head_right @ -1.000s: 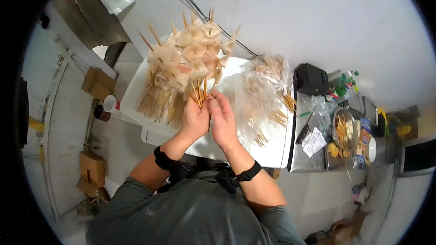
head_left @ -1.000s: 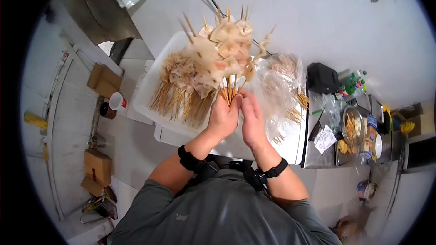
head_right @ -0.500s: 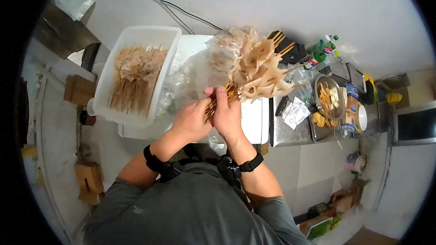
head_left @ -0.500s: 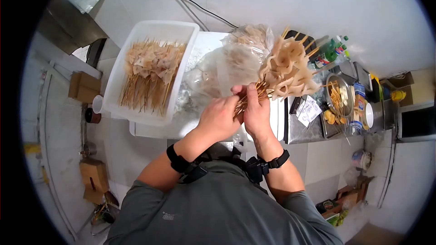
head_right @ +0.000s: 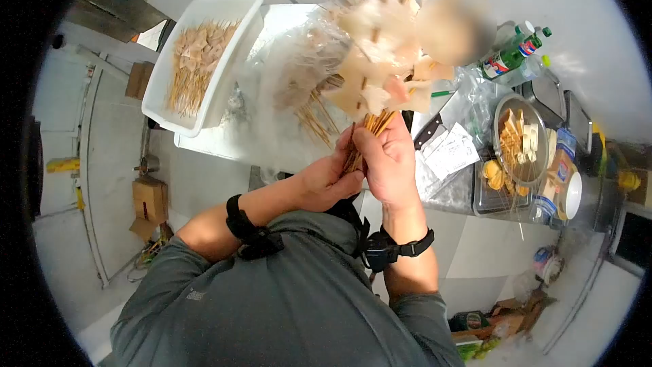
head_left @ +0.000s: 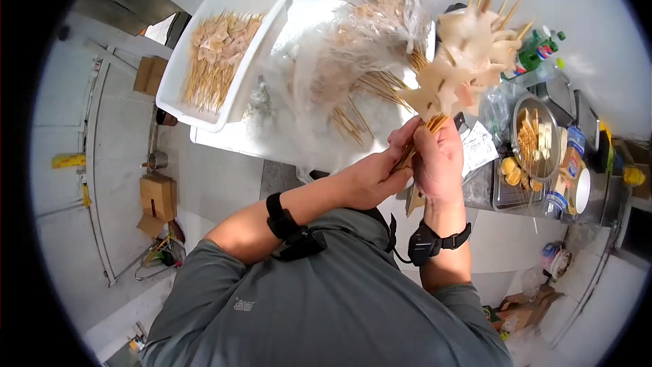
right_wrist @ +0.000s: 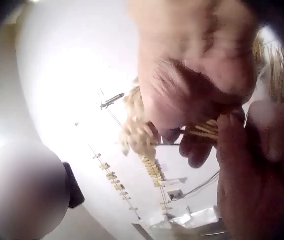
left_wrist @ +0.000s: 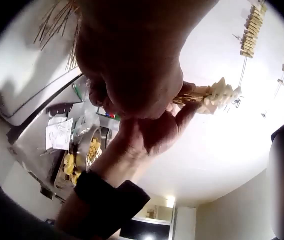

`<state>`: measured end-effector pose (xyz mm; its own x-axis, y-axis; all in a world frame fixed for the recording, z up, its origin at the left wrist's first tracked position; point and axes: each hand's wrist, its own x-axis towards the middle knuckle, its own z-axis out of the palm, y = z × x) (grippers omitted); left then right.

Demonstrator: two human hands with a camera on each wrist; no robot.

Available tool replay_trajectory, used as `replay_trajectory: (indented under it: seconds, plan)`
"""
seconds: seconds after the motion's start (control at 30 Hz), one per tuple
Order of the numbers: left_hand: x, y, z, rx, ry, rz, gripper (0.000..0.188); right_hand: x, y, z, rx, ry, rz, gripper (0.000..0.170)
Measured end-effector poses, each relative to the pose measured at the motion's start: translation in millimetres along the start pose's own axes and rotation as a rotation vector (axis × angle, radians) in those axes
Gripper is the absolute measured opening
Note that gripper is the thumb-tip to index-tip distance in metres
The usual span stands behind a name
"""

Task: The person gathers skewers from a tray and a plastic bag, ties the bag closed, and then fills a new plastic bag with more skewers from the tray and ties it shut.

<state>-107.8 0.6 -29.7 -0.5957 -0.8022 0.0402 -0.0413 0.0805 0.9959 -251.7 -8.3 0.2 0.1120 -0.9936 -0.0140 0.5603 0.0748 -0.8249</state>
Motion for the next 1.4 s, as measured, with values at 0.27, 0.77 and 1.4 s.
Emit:
replay_trajectory:
  seconds: [0.27,0.77,1.4]
  plan:
    - [13.8,-9.3,9.5,-0.153,-0.418,-0.405,0.024,-6.5,11.5,-18.9,-0.005,0.226,0.135,0.013]
    - [-25.0,-2.8,-132.3,1.191,0.556,-0.227,0.038,-68.2,43.7,-50.9,-0.545,0.22,0.529,0.015]
    - [4.5,80.5,-172.7,1.144,0.567,-0.147,0.03,30.1,44.4,18.2,-0.27,-0.071,0.852,0.015]
